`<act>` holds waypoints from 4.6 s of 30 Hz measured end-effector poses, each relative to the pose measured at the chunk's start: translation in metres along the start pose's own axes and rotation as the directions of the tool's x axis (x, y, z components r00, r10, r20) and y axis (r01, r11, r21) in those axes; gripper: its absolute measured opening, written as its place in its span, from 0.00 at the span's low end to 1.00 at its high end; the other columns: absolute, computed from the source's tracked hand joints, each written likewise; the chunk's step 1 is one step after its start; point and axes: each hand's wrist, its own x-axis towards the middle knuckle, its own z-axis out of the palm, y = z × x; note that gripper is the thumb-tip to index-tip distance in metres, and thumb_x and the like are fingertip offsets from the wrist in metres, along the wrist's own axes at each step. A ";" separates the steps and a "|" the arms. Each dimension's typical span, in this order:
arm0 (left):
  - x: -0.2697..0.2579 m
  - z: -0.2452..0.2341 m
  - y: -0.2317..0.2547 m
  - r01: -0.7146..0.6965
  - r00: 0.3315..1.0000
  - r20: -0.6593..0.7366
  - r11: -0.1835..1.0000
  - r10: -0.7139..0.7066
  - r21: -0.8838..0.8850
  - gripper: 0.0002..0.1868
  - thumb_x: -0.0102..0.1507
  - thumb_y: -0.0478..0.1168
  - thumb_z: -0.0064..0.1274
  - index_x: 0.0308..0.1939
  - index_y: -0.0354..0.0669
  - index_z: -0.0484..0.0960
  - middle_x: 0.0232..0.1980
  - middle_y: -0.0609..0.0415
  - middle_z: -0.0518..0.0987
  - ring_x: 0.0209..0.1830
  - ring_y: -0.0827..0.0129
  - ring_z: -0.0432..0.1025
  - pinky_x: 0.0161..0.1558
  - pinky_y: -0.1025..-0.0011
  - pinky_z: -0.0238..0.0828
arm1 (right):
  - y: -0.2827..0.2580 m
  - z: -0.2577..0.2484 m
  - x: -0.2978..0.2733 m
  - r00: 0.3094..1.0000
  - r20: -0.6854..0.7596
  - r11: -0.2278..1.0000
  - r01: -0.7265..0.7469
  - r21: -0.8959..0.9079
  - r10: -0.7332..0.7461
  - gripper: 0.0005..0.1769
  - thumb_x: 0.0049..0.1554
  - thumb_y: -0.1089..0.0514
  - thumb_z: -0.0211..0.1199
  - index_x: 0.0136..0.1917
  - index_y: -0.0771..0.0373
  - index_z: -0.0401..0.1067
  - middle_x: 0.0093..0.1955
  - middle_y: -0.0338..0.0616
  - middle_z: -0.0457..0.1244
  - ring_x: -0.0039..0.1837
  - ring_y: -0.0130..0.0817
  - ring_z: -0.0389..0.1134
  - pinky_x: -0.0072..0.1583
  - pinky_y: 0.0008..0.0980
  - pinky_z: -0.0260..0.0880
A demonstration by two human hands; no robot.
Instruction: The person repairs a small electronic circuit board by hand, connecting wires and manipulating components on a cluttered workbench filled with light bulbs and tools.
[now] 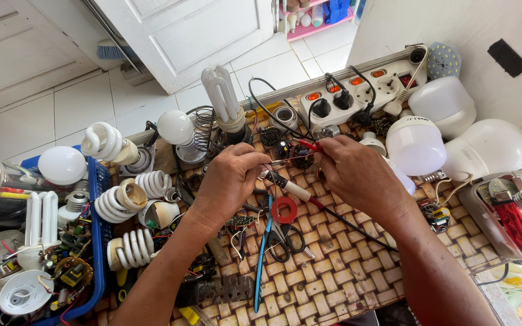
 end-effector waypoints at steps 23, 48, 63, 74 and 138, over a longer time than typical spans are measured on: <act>-0.007 -0.018 0.000 0.047 0.985 -0.163 0.995 -0.061 -0.091 0.05 0.65 0.33 0.52 0.40 0.44 0.84 0.37 0.49 0.79 0.41 0.51 0.78 0.42 0.62 0.78 | -0.005 -0.010 0.002 0.983 0.172 0.989 0.080 -0.128 -0.057 0.20 0.51 0.51 0.68 0.56 0.55 0.75 0.52 0.50 0.68 0.52 0.52 0.72 0.50 0.47 0.75; -0.021 0.001 0.003 -0.134 0.973 -0.195 0.990 0.125 -0.035 0.06 0.65 0.33 0.53 0.44 0.46 0.83 0.44 0.53 0.77 0.47 0.53 0.76 0.47 0.63 0.78 | -0.049 0.022 -0.006 0.988 0.155 0.617 -0.127 0.777 0.008 0.13 0.62 0.56 0.57 0.49 0.69 0.75 0.29 0.45 0.61 0.32 0.27 0.60 0.34 0.32 0.70; -0.084 -0.049 0.007 0.056 0.996 0.074 0.989 -0.046 -0.139 0.12 0.67 0.44 0.51 0.50 0.44 0.81 0.46 0.43 0.81 0.49 0.46 0.76 0.49 0.55 0.75 | -0.033 0.067 -0.009 0.951 0.309 0.220 -0.304 0.927 0.013 0.05 0.58 0.64 0.57 0.46 0.70 0.68 0.40 0.59 0.66 0.32 0.28 0.63 0.29 0.20 0.59; -0.107 -0.028 -0.018 0.136 0.990 0.070 0.968 -0.125 -0.209 0.11 0.68 0.44 0.49 0.47 0.42 0.82 0.45 0.45 0.81 0.48 0.49 0.77 0.50 0.60 0.74 | -0.016 0.080 -0.014 0.946 0.323 0.249 -0.308 0.918 -0.020 0.10 0.59 0.66 0.57 0.49 0.77 0.73 0.42 0.61 0.68 0.35 0.35 0.68 0.34 0.26 0.71; -0.090 -0.032 -0.028 0.332 0.733 0.134 0.179 -0.667 -0.926 0.15 0.69 0.36 0.42 0.53 0.36 0.81 0.44 0.50 0.81 0.48 0.71 0.71 0.57 0.67 0.70 | -0.070 0.096 0.008 0.982 0.167 0.452 -0.191 0.871 0.093 0.08 0.52 0.73 0.64 0.46 0.67 0.77 0.32 0.43 0.68 0.38 0.22 0.66 0.43 0.25 0.73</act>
